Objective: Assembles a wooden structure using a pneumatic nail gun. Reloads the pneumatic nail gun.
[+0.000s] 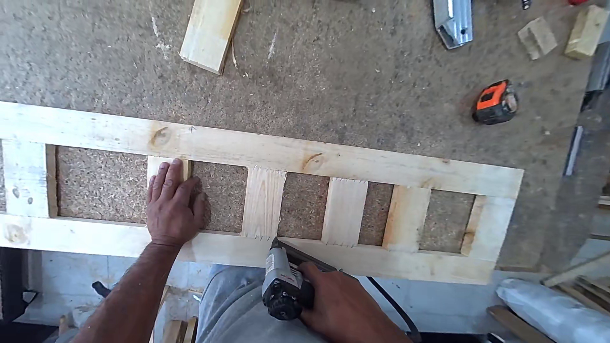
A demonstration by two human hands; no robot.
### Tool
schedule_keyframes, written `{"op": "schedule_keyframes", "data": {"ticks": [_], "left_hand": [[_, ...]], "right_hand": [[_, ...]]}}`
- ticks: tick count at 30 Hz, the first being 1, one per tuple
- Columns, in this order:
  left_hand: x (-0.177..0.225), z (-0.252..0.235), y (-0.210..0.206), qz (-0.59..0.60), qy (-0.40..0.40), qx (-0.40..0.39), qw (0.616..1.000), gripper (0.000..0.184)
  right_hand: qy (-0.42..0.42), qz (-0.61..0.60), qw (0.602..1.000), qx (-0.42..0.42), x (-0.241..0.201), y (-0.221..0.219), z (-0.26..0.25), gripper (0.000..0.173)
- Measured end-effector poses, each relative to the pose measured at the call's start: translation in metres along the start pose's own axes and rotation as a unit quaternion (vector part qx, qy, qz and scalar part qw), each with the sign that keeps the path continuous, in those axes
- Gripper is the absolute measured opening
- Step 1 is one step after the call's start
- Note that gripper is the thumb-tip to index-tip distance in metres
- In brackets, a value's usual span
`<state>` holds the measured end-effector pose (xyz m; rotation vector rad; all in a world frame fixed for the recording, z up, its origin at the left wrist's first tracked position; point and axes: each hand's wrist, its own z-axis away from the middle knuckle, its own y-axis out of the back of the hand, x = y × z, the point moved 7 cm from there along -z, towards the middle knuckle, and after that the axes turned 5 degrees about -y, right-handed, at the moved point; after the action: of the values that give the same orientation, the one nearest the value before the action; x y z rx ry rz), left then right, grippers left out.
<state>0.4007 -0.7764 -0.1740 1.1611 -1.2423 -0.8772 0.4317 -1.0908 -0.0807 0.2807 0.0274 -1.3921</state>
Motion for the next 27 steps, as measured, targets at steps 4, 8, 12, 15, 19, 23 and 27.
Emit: {"op": "schedule_keyframes", "data": {"ticks": [4,8,12,15,19,23,27], "left_hand": [[-0.002,0.001,-0.001,-0.006,0.004,-0.005,1.000,0.045],[-0.002,0.000,0.000,-0.005,0.003,-0.004,1.000,0.044],[-0.003,0.001,-0.001,0.005,0.000,-0.006,1.000,0.043],[-0.001,0.002,-0.002,0.014,-0.003,-0.001,1.000,0.043],[-0.006,0.004,0.006,0.071,-0.012,0.017,0.997,0.040],[-0.039,0.002,0.035,0.233,0.004,0.059,0.971,0.035],[-0.116,-0.003,0.063,0.157,-0.021,0.001,0.987,0.033]], "right_hand": [[0.070,-0.001,0.997,-0.012,-0.030,0.002,0.003,0.066],[0.058,0.015,0.998,-0.008,-0.053,0.000,-0.006,0.068],[0.024,0.019,1.000,-0.002,-0.051,-0.003,-0.011,0.065],[-0.016,0.015,1.000,-0.008,-0.052,-0.009,-0.007,0.069],[0.031,-0.011,0.999,-0.021,-0.089,-0.009,0.000,0.075],[0.080,0.016,0.997,-0.001,-0.163,-0.003,-0.014,0.071],[0.071,0.055,0.996,-0.003,-0.225,-0.006,-0.033,0.072]]}}
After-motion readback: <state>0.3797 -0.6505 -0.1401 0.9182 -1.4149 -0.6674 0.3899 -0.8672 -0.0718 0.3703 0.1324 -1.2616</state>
